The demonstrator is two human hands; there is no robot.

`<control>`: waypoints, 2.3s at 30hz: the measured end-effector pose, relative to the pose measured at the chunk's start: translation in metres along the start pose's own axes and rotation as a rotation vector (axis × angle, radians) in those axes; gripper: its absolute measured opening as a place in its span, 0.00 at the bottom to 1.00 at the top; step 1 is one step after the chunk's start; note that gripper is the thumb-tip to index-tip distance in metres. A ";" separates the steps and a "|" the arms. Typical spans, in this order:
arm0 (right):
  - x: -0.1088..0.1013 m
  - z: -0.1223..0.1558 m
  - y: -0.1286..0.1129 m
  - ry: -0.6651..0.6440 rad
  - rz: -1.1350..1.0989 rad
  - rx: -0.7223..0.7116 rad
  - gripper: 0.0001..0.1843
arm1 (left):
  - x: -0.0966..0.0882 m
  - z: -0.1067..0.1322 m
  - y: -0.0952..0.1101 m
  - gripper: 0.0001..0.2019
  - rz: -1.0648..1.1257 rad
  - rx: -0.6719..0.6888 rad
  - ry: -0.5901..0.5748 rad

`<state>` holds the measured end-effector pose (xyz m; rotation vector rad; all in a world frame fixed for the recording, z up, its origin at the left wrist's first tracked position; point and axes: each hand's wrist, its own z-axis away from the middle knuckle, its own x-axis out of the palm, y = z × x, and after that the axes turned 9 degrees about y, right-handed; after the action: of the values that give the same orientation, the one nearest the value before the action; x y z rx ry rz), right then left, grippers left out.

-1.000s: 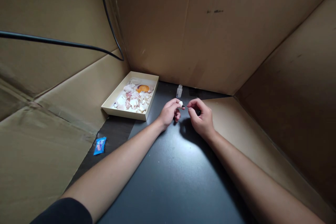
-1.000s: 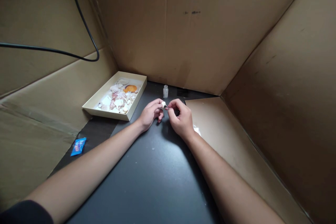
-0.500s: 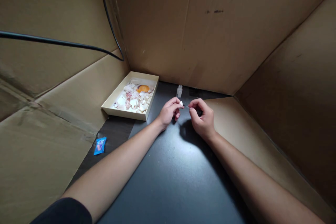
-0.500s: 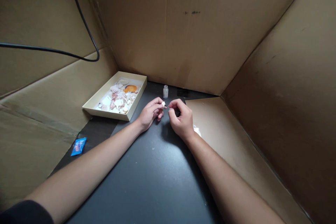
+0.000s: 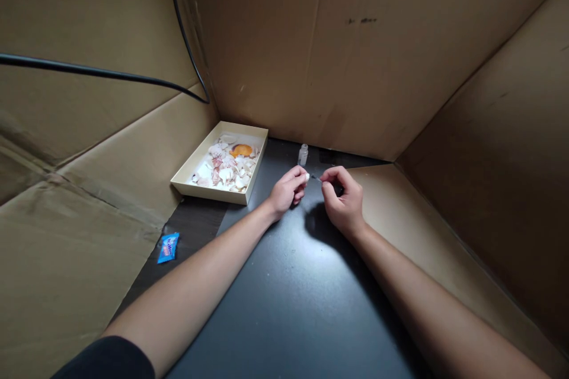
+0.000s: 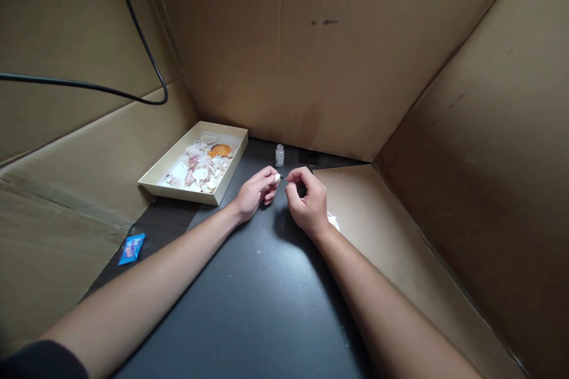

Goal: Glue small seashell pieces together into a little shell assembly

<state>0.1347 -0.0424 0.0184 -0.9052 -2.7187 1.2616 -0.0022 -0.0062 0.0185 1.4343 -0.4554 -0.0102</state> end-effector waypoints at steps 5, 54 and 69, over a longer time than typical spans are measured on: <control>0.001 0.001 0.000 -0.061 0.032 0.031 0.04 | 0.000 0.000 0.000 0.09 0.022 -0.013 -0.017; 0.002 0.001 0.006 -0.120 0.035 0.069 0.04 | 0.001 -0.002 -0.003 0.08 0.047 0.008 0.044; 0.003 0.001 0.004 -0.148 -0.038 0.054 0.02 | 0.003 -0.004 -0.003 0.07 -0.017 0.008 0.144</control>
<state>0.1341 -0.0397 0.0141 -0.7803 -2.7806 1.4430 0.0031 -0.0035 0.0163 1.4354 -0.3257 0.0806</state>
